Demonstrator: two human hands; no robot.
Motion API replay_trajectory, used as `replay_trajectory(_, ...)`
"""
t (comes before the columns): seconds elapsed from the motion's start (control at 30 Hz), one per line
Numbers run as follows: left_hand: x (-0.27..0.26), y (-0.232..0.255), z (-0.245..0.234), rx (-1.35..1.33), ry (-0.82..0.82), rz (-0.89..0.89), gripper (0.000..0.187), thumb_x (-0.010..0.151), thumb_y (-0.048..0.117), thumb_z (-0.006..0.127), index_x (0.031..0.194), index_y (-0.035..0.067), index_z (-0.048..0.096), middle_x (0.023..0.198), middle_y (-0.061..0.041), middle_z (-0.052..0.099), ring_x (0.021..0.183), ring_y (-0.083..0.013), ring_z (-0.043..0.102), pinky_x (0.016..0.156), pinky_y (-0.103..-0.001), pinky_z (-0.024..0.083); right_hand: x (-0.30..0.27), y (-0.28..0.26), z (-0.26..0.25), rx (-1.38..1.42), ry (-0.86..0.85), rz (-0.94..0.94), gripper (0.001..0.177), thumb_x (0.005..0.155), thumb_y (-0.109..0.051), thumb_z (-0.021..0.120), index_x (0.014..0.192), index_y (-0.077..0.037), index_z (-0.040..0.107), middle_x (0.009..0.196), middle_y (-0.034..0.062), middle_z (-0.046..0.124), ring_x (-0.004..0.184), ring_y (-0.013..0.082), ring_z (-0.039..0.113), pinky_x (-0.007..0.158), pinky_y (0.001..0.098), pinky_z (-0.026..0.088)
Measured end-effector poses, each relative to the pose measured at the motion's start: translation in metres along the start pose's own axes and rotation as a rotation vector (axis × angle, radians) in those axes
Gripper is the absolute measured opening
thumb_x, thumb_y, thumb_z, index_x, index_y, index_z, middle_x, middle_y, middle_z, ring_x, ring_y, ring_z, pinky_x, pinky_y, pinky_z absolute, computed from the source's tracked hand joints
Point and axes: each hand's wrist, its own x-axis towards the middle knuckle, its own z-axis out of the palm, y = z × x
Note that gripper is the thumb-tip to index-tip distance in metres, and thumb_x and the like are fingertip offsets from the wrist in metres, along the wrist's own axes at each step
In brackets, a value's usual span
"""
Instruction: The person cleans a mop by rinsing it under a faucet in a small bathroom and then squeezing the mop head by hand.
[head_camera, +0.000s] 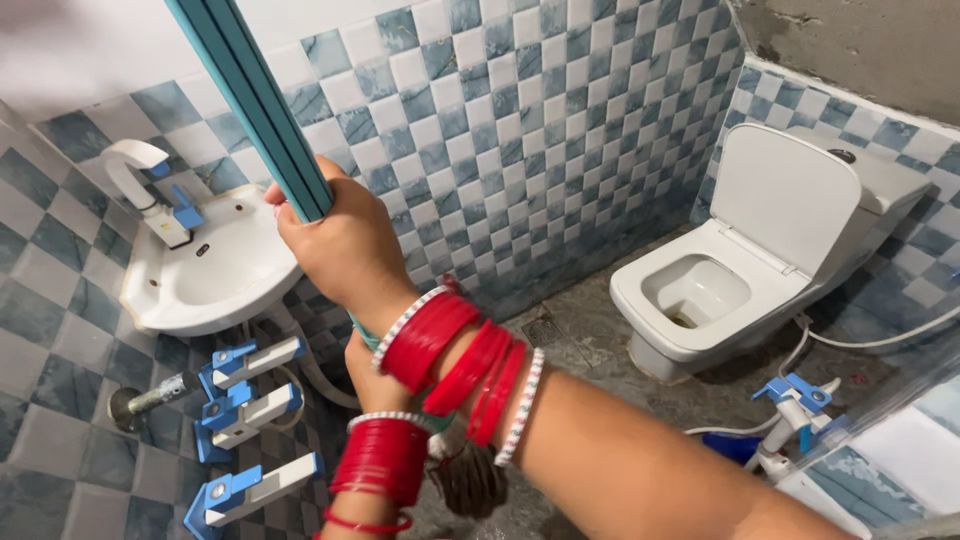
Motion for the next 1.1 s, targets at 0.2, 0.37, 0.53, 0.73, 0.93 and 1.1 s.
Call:
replay_trajectory(0.2,0.016,0.010,-0.025,-0.048,-0.185,-0.050,0.072,0.073,0.014,0.086,0.136,0.002,0.053,0.124,-0.010,0.070,0.112,-0.0209,0.068,0.098,-0.036,0.053,0.009,-0.009,-0.027,0.108,-0.124,0.109,0.008,0.085,-0.005,0.064,0.090,-0.004,0.071,0.059,-0.0006,0.057,0.042,0.0075,0.050,0.039,0.0261,0.042)
replay_trajectory(0.37,0.057,0.032,-0.063,0.111,-0.632,-0.177,0.078,0.069,0.016,0.087,0.137,0.002,0.053,0.124,-0.015,0.064,0.118,-0.0254,0.062,0.103,-0.041,0.049,0.011,-0.025,-0.037,0.373,-0.644,0.174,0.008,0.086,-0.007,0.065,0.090,-0.001,0.069,0.062,0.0005,0.055,0.046,0.0064,0.046,0.043,0.0247,0.037)
replay_trajectory(0.53,0.046,0.006,-0.045,-0.006,-0.559,-0.070,0.069,0.076,0.020,0.081,0.136,0.002,0.054,0.134,-0.010,0.064,0.122,-0.0208,0.063,0.103,-0.038,0.049,-0.001,-0.004,-0.018,0.194,-0.413,0.055,0.008,0.087,-0.008,0.063,0.090,-0.006,0.069,0.059,0.0011,0.058,0.045,0.0081,0.054,0.042,0.0252,0.042)
replay_trajectory(0.73,-0.005,-0.050,0.004,0.116,0.020,-0.202,0.050,0.088,0.022,0.077,0.131,-0.001,0.064,0.114,-0.014,0.074,0.099,-0.0234,0.071,0.085,-0.038,0.058,-0.021,0.031,0.002,-0.183,0.305,-0.237,0.008,0.090,-0.007,0.063,0.093,-0.010,0.070,0.074,-0.0015,0.067,0.063,0.0051,0.063,0.057,0.0225,0.050)
replay_trajectory(0.93,0.012,0.006,-0.019,0.015,-0.268,0.060,0.084,0.077,0.014,0.084,0.146,0.000,0.037,0.131,-0.011,0.062,0.116,-0.0207,0.062,0.096,-0.035,0.050,0.003,0.016,-0.043,0.241,-0.179,0.139,0.006,0.083,-0.001,0.064,0.085,-0.003,0.070,0.061,0.0007,0.058,0.044,0.0071,0.048,0.040,0.0260,0.036)
replay_trajectory(1.1,0.050,0.015,-0.029,0.000,-0.617,-0.145,0.082,0.072,0.013,0.085,0.141,0.001,0.042,0.127,-0.011,0.064,0.118,-0.0225,0.064,0.101,-0.037,0.050,0.019,-0.001,-0.058,0.451,-0.604,0.201,0.008,0.087,-0.002,0.061,0.092,-0.002,0.067,0.057,-0.0010,0.053,0.042,0.0057,0.043,0.040,0.0255,0.035)
